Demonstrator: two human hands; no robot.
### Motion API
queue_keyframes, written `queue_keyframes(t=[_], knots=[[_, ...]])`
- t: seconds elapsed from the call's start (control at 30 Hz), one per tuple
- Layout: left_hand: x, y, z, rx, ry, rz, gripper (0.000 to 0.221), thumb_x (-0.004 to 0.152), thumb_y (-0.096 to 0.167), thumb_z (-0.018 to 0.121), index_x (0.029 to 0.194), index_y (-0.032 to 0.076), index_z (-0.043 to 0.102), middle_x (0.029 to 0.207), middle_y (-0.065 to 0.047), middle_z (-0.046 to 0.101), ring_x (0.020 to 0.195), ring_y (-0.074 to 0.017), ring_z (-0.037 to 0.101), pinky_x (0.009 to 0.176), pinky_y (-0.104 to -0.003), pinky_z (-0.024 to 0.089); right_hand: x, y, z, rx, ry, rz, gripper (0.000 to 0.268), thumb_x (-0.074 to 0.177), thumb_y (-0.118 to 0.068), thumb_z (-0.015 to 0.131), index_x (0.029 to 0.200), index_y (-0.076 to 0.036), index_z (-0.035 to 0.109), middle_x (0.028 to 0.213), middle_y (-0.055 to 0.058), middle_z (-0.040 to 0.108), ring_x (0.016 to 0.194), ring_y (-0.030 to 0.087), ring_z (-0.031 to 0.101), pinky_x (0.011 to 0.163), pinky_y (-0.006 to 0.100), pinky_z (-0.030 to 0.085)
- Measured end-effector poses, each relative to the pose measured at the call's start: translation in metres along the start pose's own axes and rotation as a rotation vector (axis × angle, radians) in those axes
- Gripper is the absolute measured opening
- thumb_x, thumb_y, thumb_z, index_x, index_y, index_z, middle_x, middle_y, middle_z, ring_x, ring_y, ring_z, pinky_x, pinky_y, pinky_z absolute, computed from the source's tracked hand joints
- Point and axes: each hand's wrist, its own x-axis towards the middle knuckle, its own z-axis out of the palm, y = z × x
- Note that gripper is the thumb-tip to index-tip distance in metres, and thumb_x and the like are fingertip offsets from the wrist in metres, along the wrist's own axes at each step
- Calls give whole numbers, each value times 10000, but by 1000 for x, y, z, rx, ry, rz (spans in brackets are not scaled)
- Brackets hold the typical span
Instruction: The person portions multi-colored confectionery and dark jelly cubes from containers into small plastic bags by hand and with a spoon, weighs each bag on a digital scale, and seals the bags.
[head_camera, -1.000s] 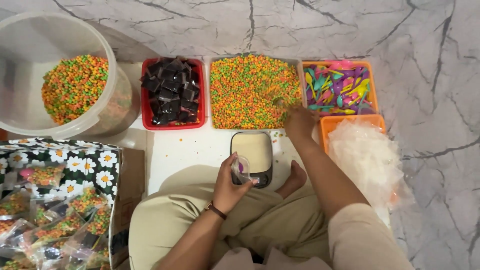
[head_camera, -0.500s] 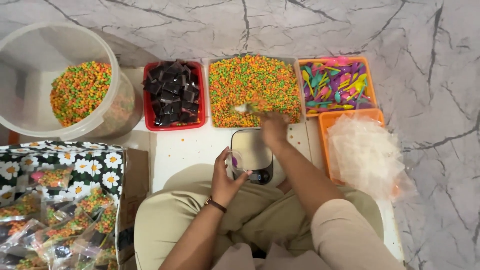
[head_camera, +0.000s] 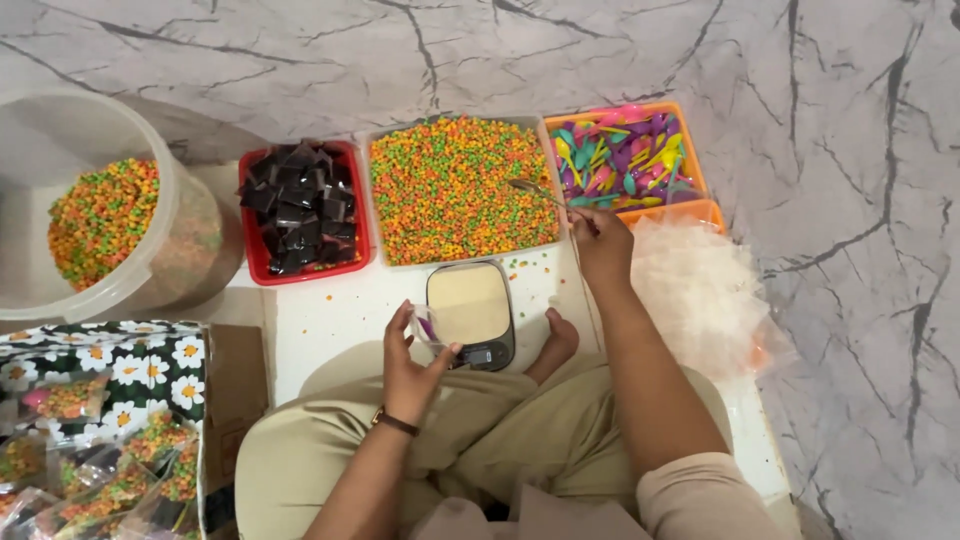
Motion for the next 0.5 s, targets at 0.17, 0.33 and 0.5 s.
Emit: queue_keyframes(t=[0.17, 0.33, 0.5], knots=[[-8, 4, 11, 16, -43, -3, 1080, 668, 154, 971, 1533, 42, 334, 1507, -218, 385, 1418, -466, 402, 1110, -559, 434, 8, 38, 19, 263, 53, 144, 141, 923, -176, 803, 1055, -126, 805, 985, 113, 731, 953, 263, 729, 814, 355, 603], [17, 33, 15, 49, -139, 36, 1050, 691, 162, 964, 1528, 42, 341, 1508, -209, 382, 1437, -466, 377, 1139, -553, 404, 16, 36, 37, 399, 86, 264, 123, 948, -169, 766, 979, -53, 789, 861, 127, 753, 817, 208, 737, 748, 318, 616], [83, 57, 17, 97, -123, 251, 933, 666, 68, 957, 1405, -88, 410, 1377, -288, 479, 1354, -520, 449, 1094, -592, 449, 19, 42, 37, 103, -242, 352, 452, 1050, -473, 551, 1228, -107, 747, 1146, 174, 741, 1127, 322, 689, 960, 458, 555]])
